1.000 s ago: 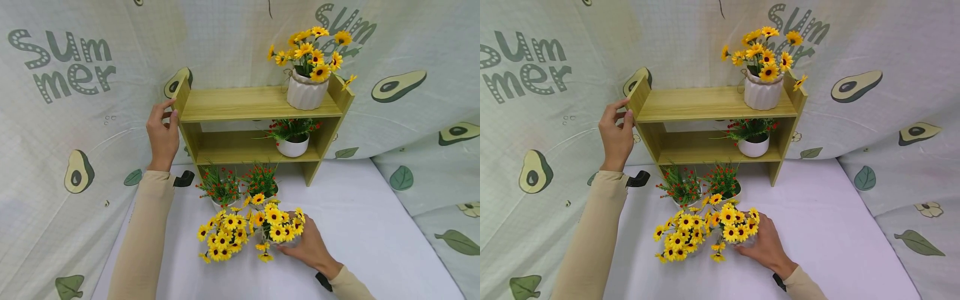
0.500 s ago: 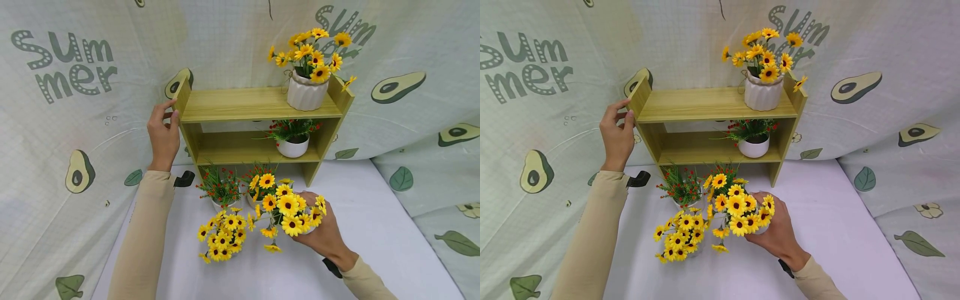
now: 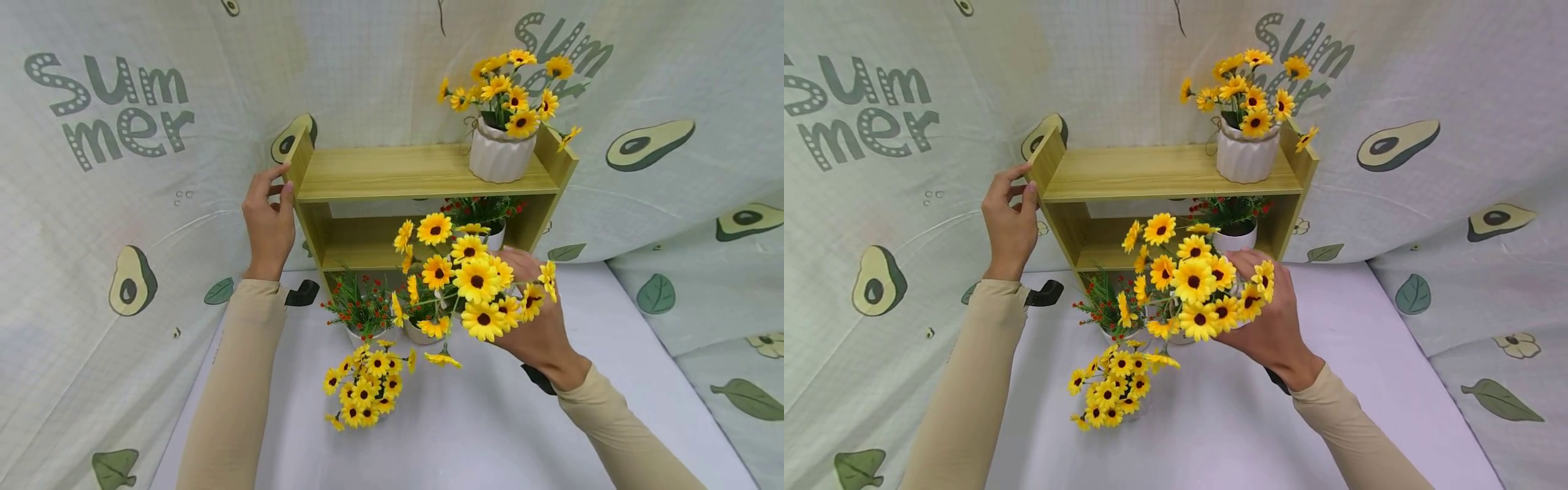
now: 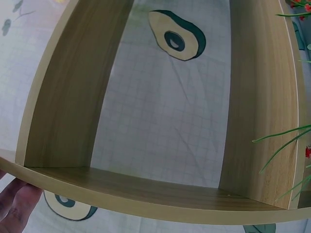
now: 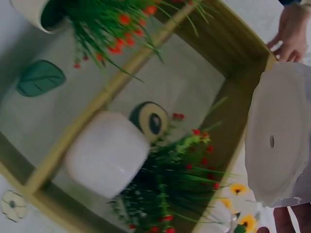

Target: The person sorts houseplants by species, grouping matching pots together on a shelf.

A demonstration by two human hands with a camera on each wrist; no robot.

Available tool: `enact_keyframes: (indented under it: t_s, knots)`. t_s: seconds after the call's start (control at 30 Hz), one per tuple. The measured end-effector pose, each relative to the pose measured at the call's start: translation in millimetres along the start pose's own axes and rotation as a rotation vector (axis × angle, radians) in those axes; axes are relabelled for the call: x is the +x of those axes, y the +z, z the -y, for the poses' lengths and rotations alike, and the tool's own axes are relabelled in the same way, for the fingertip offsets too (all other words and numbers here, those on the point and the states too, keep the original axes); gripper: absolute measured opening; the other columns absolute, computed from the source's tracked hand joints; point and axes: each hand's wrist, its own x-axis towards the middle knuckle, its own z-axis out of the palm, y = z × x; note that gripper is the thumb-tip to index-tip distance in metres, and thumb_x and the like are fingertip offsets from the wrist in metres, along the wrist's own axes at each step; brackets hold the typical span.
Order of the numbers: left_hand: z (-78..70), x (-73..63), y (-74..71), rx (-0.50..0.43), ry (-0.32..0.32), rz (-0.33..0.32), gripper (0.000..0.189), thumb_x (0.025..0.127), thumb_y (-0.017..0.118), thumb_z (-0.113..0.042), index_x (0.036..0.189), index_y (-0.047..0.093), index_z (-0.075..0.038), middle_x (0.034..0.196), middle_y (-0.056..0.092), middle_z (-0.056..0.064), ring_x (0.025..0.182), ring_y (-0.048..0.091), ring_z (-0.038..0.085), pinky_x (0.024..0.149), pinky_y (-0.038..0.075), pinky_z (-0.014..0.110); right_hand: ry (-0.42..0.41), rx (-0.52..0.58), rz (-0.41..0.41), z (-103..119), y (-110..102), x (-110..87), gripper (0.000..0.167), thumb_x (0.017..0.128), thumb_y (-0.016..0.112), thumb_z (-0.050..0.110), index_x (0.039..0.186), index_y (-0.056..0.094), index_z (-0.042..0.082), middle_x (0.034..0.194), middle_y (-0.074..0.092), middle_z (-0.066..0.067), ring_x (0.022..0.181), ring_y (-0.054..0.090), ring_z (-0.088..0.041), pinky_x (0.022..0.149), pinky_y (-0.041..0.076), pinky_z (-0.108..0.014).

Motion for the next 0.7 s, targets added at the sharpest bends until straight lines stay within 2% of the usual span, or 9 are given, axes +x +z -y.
enact_keyframes:
  t_s: [0.17, 0.3, 0.43, 0.7]
  knots:
    - [0.3, -0.6, 0.0, 0.000, -0.004, -0.002, 0.030, 0.107, 0.061, -0.005, 0.136, 0.068, 0.000, 0.131, 0.066, 0.021, 0.104, 0.069, 0.036, 0.072, 0.044, 0.015, -0.030, -0.044, -0.048, -2.5, 10.5, 39.7, 0.081, 0.091, 0.073, 0.063, 0.129, 0.061, -0.008, 0.123, 0.066, -0.025, 0.121, 0.058, -0.044, 0.120, 0.037, -0.043]
    - [0.1, -1.3, 0.2, 0.002, -0.008, -0.003, 0.030, 0.107, 0.061, -0.004, 0.135, 0.069, 0.000, 0.128, 0.066, 0.021, 0.105, 0.069, 0.036, 0.071, 0.044, 0.015, 0.029, -0.043, -0.093, -6.4, 21.1, 64.8, 0.080, 0.078, 0.087, 0.048, 0.132, 0.061, -0.005, 0.126, 0.066, -0.025, 0.123, 0.058, -0.045, 0.116, 0.035, -0.053]
    - [-1.1, -1.5, 0.4, 0.001, -0.009, -0.004, 0.030, 0.107, 0.060, -0.004, 0.135, 0.069, -0.001, 0.127, 0.066, 0.021, 0.105, 0.070, 0.036, 0.072, 0.044, 0.014, 0.080, -0.042, -0.135, -10.7, 32.8, 85.7, 0.084, 0.067, 0.092, 0.034, 0.135, 0.059, -0.004, 0.131, 0.064, -0.026, 0.124, 0.056, -0.046, 0.110, 0.031, -0.060]
    - [-2.1, -1.0, 0.6, 0.001, -0.003, -0.004, 0.030, 0.107, 0.061, -0.005, 0.135, 0.069, -0.001, 0.128, 0.067, 0.020, 0.105, 0.069, 0.036, 0.072, 0.043, 0.015, 0.109, -0.178, -0.126, -19.3, 52.7, 120.9, 0.090, 0.074, 0.092, 0.047, 0.140, 0.059, -0.005, 0.132, 0.064, -0.024, 0.124, 0.055, -0.044, 0.106, 0.034, -0.060]
